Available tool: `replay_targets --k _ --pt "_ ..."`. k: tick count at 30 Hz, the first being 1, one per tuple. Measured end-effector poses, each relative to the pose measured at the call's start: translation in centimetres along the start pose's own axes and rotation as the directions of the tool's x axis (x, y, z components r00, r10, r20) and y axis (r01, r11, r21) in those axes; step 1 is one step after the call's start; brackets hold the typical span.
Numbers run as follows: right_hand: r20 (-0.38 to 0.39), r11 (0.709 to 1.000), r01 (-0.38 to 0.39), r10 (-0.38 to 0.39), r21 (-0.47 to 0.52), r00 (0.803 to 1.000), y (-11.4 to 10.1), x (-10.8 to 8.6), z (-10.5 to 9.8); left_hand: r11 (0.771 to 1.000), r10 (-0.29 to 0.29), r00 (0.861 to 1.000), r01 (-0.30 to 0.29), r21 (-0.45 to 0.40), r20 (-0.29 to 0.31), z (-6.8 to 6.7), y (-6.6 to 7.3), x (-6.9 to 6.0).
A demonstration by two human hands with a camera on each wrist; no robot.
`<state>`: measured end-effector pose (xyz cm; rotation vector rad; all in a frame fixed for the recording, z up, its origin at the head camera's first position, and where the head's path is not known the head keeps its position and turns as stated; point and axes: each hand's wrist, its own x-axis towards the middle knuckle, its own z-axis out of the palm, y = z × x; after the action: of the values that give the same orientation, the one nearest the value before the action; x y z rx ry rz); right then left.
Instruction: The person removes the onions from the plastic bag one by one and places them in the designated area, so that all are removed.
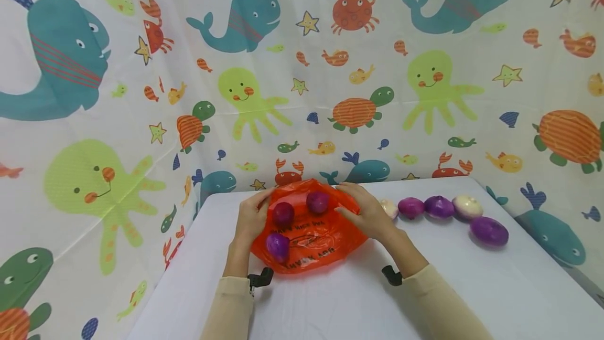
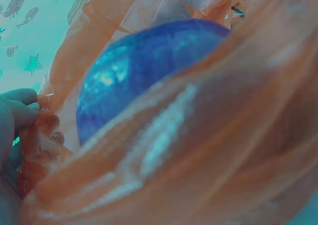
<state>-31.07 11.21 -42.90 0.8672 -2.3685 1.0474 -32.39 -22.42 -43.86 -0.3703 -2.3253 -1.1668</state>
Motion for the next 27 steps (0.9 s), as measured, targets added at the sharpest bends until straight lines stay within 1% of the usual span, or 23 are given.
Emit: replay_targets --k 3,5,7,9,15,20,22,24,27 --pt "0.012 0.999 0.046 -0.046 0.011 0.999 -0.2 0.2 0.8 1.0 -0.007 1.0 0.007 -0.003 0.01 0.0 0.0 0.0" --pt "0.031 0.998 0.054 -0.055 0.017 0.998 -0.3 0.3 1.2 1.0 -0.011 1.0 0.011 -0.004 0.011 0.0 0.0 0.0" --pt "0.055 0.999 0.046 -0.047 0.022 0.997 -0.5 0.4 1.6 1.0 -0.009 1.0 0.009 -0.002 0.005 0.1 0.0 0.0" --pt "0.079 0.999 0.035 -0.037 0.022 0.996 -0.6 0.6 2.0 1.0 0.005 1.0 -0.005 0.001 -0.006 0.2 0.0 0.0" --pt "0.131 0.999 0.003 0.001 -0.032 0.991 -0.5 0.9 2.9 0.999 0.04 0.999 -0.04 0.012 -0.035 0.3 0.0 0.1" --pt "0.178 0.997 0.005 0.008 -0.072 0.984 -0.5 1.2 3.5 0.997 0.078 0.996 -0.078 -0.004 -0.036 0.3 0.0 0.2" --pt "0.199 0.998 0.006 0.008 -0.069 0.98 -0.7 1.3 3.8 0.996 0.088 0.995 -0.088 -0.012 -0.036 0.3 0.1 0.2" --pt "0.223 0.997 0.004 0.013 -0.074 0.975 -0.9 1.5 4.1 0.996 0.087 0.995 -0.087 -0.013 -0.039 0.3 0.2 0.2" --pt "0.256 0.996 -0.01 0.031 -0.085 0.966 -1.0 1.8 4.6 0.998 0.066 0.997 -0.066 -0.01 -0.038 0.3 0.2 0.0"
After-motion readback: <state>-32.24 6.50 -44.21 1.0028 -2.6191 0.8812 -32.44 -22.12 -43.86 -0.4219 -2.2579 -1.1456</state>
